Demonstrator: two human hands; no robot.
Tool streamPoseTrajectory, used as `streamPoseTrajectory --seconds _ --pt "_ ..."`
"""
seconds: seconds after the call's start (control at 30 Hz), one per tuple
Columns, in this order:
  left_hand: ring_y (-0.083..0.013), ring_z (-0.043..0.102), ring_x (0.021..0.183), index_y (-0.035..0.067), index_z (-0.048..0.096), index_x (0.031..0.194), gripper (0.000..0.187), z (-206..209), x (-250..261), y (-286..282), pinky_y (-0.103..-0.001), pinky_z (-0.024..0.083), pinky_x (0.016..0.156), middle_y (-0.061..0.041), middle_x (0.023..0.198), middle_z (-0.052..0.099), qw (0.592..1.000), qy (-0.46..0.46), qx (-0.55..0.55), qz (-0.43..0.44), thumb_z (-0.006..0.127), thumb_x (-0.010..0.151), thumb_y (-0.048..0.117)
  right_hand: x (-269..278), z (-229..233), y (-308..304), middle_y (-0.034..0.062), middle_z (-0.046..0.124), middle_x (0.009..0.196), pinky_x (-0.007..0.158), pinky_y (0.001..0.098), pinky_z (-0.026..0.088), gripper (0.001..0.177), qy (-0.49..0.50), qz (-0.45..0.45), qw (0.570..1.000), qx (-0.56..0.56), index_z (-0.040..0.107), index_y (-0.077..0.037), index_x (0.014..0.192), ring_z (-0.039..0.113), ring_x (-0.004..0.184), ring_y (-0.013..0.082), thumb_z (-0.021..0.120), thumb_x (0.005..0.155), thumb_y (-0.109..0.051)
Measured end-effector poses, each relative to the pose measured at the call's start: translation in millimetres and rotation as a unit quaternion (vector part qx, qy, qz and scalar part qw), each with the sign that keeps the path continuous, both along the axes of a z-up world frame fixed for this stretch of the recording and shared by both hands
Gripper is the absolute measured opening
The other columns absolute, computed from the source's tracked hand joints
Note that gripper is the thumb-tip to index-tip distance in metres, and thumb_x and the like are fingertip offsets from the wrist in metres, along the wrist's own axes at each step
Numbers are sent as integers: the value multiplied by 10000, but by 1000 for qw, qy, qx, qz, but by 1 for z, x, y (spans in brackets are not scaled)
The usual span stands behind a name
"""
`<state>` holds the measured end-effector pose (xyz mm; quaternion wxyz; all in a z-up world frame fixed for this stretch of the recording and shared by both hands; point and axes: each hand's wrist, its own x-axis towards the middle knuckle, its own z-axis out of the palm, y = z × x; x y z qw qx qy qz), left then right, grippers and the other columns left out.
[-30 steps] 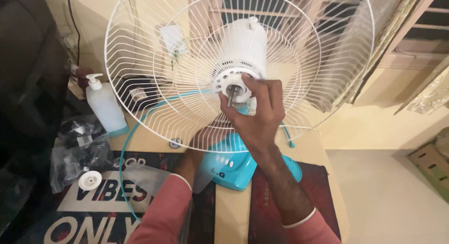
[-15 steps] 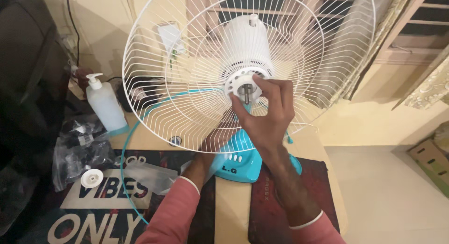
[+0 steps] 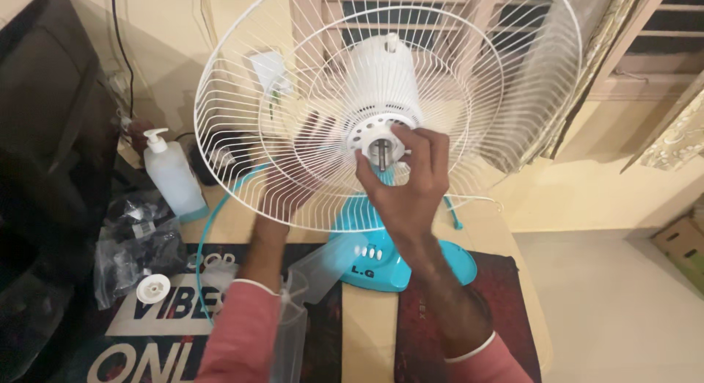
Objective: The person assembles a table fan by attaching the front grill to the fan head and securing it with a central cap. The person aligns the grill, presses it into place, and tightens the cap by hand.
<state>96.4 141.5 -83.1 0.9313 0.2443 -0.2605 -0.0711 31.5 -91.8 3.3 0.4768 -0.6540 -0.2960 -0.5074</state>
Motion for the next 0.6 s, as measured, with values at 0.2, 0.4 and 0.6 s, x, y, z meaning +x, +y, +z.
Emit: streamPoseTrajectory --seconds 0.2,0.4,0.6 --pt "-387 403 1507 -16 292 1617 1046 27 12 32 -550 337 1262 -235 1647 367 999 -9 38 -14 477 886 709 -5 -5 14 126 603 1224 808 344 584 516 -3 -28 999 34 666 -42 1229 657 1100 266 936 791 -71" --pt "-401 398 1514 -28 294 1619 1143 36 25 37 -569 326 1269 -245 1656 363 997 -9 63 -31 484 843 789 -3 -2 13 112 627 1197 989 431 524 529 -45 -83 996 -6 684 -33 1224 618 1141 292 961 776 -89" --pt "-415 393 1521 -40 297 1620 1241 37 24 42 -588 316 1275 -254 1664 359 994 7 96 -41 491 799 870 -3 -1 15 130 627 1225 952 400 568 561 -38 -70 997 16 681 -17 1285 649 1132 285 949 797 -86"
